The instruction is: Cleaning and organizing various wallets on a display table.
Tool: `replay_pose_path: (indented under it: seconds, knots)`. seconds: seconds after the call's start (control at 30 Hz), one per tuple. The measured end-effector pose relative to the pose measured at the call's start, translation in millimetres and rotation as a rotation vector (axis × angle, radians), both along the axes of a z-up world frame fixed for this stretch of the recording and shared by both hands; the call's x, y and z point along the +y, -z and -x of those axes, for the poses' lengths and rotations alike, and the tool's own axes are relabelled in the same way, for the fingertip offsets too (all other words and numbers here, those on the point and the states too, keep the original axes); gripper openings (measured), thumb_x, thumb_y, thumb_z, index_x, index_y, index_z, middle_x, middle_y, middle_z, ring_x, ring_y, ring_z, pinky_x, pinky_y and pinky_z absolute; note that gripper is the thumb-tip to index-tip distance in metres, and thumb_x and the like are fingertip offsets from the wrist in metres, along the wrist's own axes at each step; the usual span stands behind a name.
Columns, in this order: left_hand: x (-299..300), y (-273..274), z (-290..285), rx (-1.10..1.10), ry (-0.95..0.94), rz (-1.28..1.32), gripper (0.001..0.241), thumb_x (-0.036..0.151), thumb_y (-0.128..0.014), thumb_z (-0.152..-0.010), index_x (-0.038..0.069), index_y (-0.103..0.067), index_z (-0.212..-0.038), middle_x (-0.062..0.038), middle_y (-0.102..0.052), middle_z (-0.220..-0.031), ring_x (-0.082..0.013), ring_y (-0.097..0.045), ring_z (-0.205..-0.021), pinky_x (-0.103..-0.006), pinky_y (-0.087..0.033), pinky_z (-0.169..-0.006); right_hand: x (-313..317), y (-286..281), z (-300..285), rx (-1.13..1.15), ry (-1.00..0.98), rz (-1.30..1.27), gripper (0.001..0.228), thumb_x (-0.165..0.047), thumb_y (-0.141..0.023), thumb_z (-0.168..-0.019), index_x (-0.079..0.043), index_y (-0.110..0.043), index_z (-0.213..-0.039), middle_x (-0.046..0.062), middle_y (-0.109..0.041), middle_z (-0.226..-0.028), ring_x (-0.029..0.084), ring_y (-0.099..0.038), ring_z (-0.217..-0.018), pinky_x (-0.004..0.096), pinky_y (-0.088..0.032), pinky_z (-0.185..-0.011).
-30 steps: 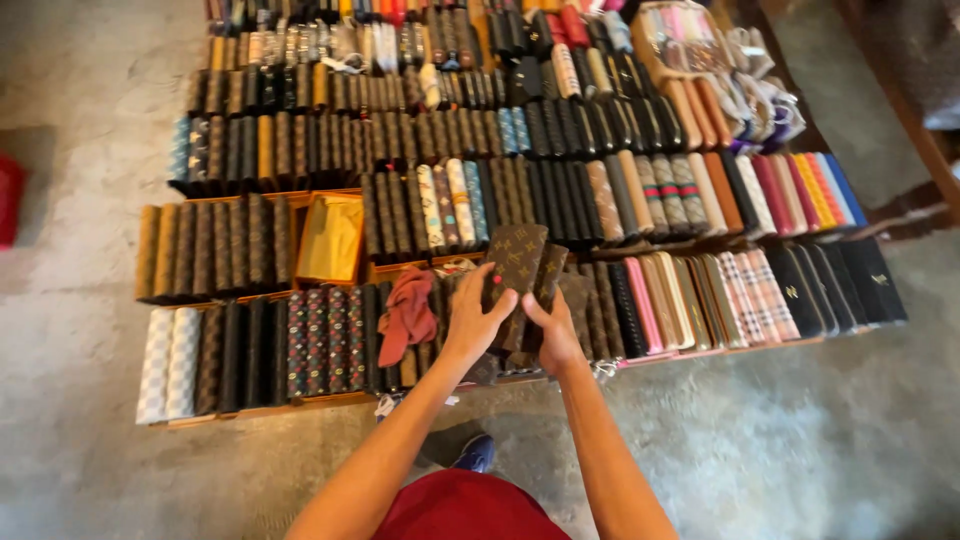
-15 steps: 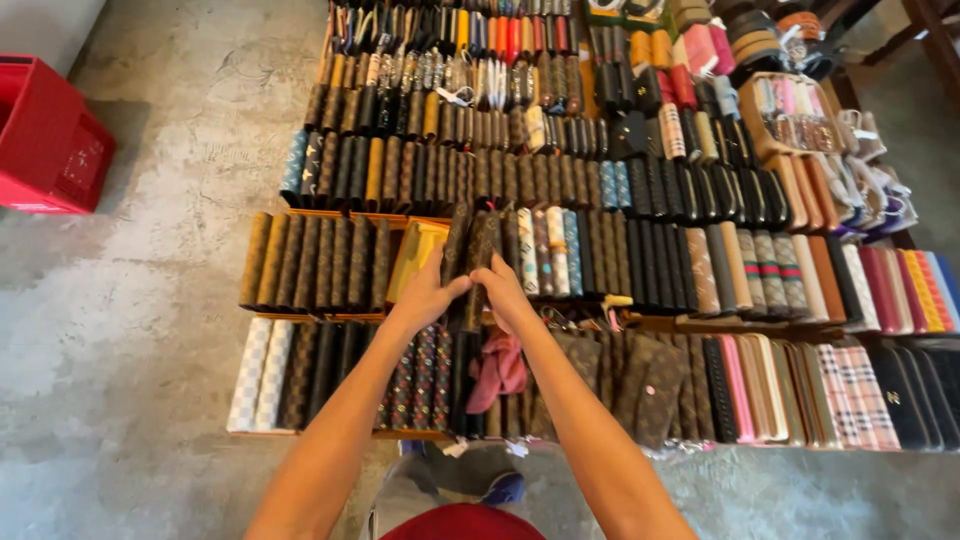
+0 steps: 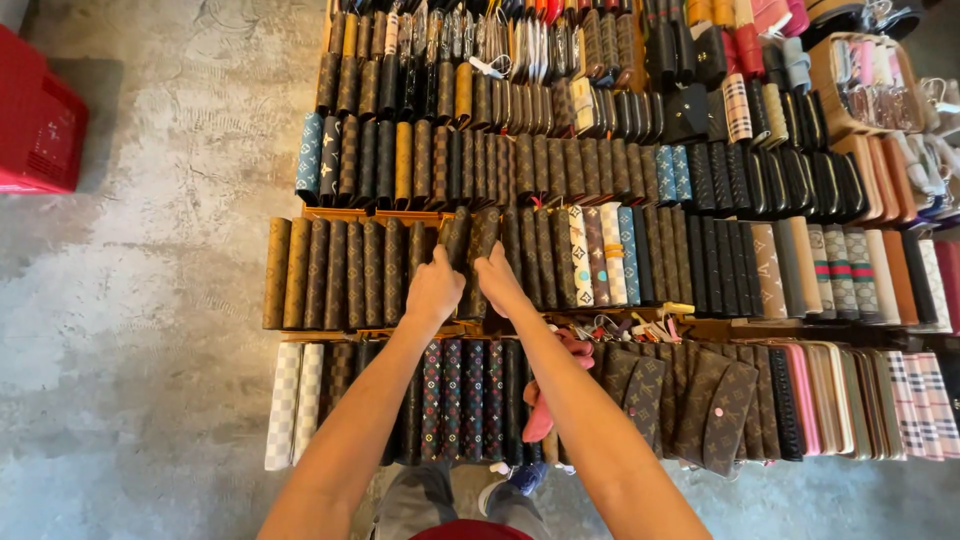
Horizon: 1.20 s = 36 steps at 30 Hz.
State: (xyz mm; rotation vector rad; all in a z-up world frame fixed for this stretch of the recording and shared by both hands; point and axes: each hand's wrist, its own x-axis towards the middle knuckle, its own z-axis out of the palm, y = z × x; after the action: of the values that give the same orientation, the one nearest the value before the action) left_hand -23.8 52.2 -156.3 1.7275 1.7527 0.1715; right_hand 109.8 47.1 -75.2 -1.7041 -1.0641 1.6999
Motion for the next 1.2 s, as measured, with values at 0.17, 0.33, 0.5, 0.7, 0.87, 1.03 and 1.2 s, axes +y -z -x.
replay_pose_path:
  seconds: [0.17, 0.33, 0.5, 0.7, 0.87, 1.03, 1.2]
  knots:
    - [-15.1, -76.7, -3.8, 0.091, 0.116, -0.014, 0.07, 0.008, -0.046, -0.103, 0.014, -0.01, -0.162, -0.027, -0.068, -0.106, -0.0428, -0.067, -0.107, -0.0466, -0.057, -0.094, 1.6, -0.3, 10.2, -0.088, -0.078, -0.001, 0.074, -0.017, -0.034, -0.102, 0.006, 0.006, -0.16, 0.029, -0.003, -0.167, 0.04, -0.012, -0.154, 0.058, -0.014, -0.125]
    - [-11.0, 5.2, -4.3, 0.183, 0.17, -0.12, 0.04, 0.013, -0.053, -0.1, 0.019, -0.062, -0.139, -0.026, -0.068, -0.101, -0.0405, -0.067, -0.104, -0.0398, -0.06, -0.088, 12.7, 99.2, -16.2, -0.149, -0.103, -0.019, 0.069, -0.016, -0.032, -0.103, 0.004, -0.001, -0.161, 0.029, -0.028, -0.158, 0.034, -0.036, -0.141, 0.053, -0.035, -0.116]
    - [-8.5, 11.3, -12.2, 0.001, 0.055, 0.046, 0.042, 0.018, -0.055, -0.09, 0.019, -0.072, -0.129, -0.031, -0.071, -0.106, -0.0435, -0.07, -0.106, -0.0415, -0.061, -0.086, 6.1, 63.4, -23.9, -0.326, -0.314, -0.076, 0.068, -0.012, -0.032, -0.103, 0.011, 0.001, -0.158, 0.038, -0.025, -0.158, 0.04, -0.039, -0.142, 0.054, -0.041, -0.115]
    - [-13.4, -3.5, -4.8, 0.095, 0.116, -0.015, 0.046, 0.0, -0.059, -0.086, 0.009, -0.07, -0.129, -0.033, -0.071, -0.105, -0.0478, -0.069, -0.104, -0.0504, -0.06, -0.09, 9.0, 96.3, -14.4, -0.219, -0.216, -0.077, 0.067, -0.016, -0.031, -0.105, 0.009, 0.001, -0.159, 0.033, -0.016, -0.164, 0.039, -0.028, -0.15, 0.054, -0.027, -0.124]
    - [-7.2, -9.0, -2.3, 0.007, 0.053, 0.002, 0.042, -0.004, -0.058, -0.087, 0.004, -0.071, -0.126, -0.031, -0.072, -0.1, -0.046, -0.072, -0.095, -0.0491, -0.063, -0.079, 0.5, 41.7, 8.5, -0.215, -0.239, -0.126, 0.063, -0.01, -0.029, -0.106, 0.011, 0.001, -0.158, 0.036, -0.01, -0.164, 0.044, -0.021, -0.151, 0.057, -0.024, -0.125]
    - [-6.7, -43.7, 0.4, 0.032, 0.01, 0.082, 0.042, -0.001, -0.073, -0.083, -0.001, -0.07, -0.125, -0.03, -0.072, -0.103, -0.0447, -0.072, -0.097, -0.0509, -0.063, -0.076, 5.2, 25.9, 9.8, -0.236, -0.238, -0.133, 0.065, -0.017, -0.042, -0.109, 0.001, -0.01, -0.163, 0.027, -0.013, -0.167, 0.04, -0.018, -0.154, 0.054, -0.021, -0.126]
    - [-10.0, -53.3, -5.4, 0.069, -0.005, 0.05, 0.028, -0.003, -0.071, -0.086, -0.005, -0.073, -0.114, -0.028, -0.072, -0.094, -0.0442, -0.074, -0.089, -0.0515, -0.064, -0.072, -1.2, 28.5, 10.2, -0.26, -0.25, -0.103, 0.061, -0.016, -0.04, -0.11, -0.002, -0.013, -0.163, 0.025, -0.018, -0.167, 0.037, -0.024, -0.153, 0.052, -0.025, -0.125]
